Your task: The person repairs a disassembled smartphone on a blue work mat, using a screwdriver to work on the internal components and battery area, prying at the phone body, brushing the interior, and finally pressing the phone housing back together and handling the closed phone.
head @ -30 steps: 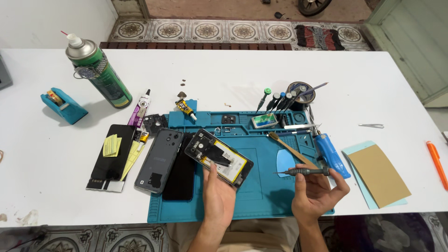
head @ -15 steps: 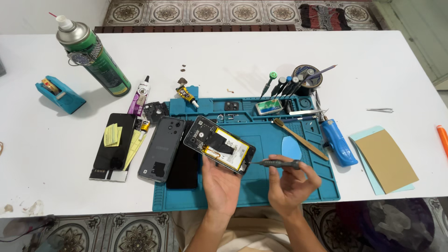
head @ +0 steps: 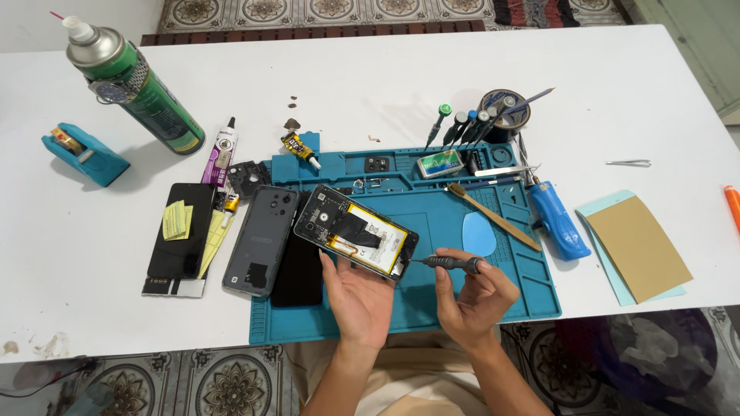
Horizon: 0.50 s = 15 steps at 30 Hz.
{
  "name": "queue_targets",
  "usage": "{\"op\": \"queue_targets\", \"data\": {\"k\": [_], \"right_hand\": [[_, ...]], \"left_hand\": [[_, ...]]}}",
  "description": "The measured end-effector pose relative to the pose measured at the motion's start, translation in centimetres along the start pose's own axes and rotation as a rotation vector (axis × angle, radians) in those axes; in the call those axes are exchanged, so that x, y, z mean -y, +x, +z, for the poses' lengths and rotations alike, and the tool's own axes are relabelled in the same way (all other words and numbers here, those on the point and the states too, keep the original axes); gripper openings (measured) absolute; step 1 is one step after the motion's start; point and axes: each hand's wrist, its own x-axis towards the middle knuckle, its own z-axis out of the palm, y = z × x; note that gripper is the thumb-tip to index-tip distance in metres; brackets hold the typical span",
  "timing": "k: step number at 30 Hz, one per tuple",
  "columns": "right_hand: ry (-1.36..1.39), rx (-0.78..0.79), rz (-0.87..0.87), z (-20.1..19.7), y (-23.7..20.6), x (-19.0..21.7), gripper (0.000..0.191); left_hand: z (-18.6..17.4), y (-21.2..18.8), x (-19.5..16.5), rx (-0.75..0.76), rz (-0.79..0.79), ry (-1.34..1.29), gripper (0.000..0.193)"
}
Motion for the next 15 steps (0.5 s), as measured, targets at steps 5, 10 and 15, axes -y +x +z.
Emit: {"op": "queue_targets", "data": {"k": [5,10,15], "right_hand": [[0.011,0.031,0.003,-0.19,0.01,0.12,0.066],[0.036,0.059,0.000,-0.04,0.06,0.09,0.067],[0.028,0.086,-0.008,0.02,0.08,0.02,0.066]], "left_hand": [[0.14,-0.12,-0.01,-0.003,0.016,0.013,0.069],[0.53,-0.31,-0.16,-0.007,0.020,0.025,0.070],[0.84,-0.41,-0.29,-0.005,0.024,0.037,0.071]]}}
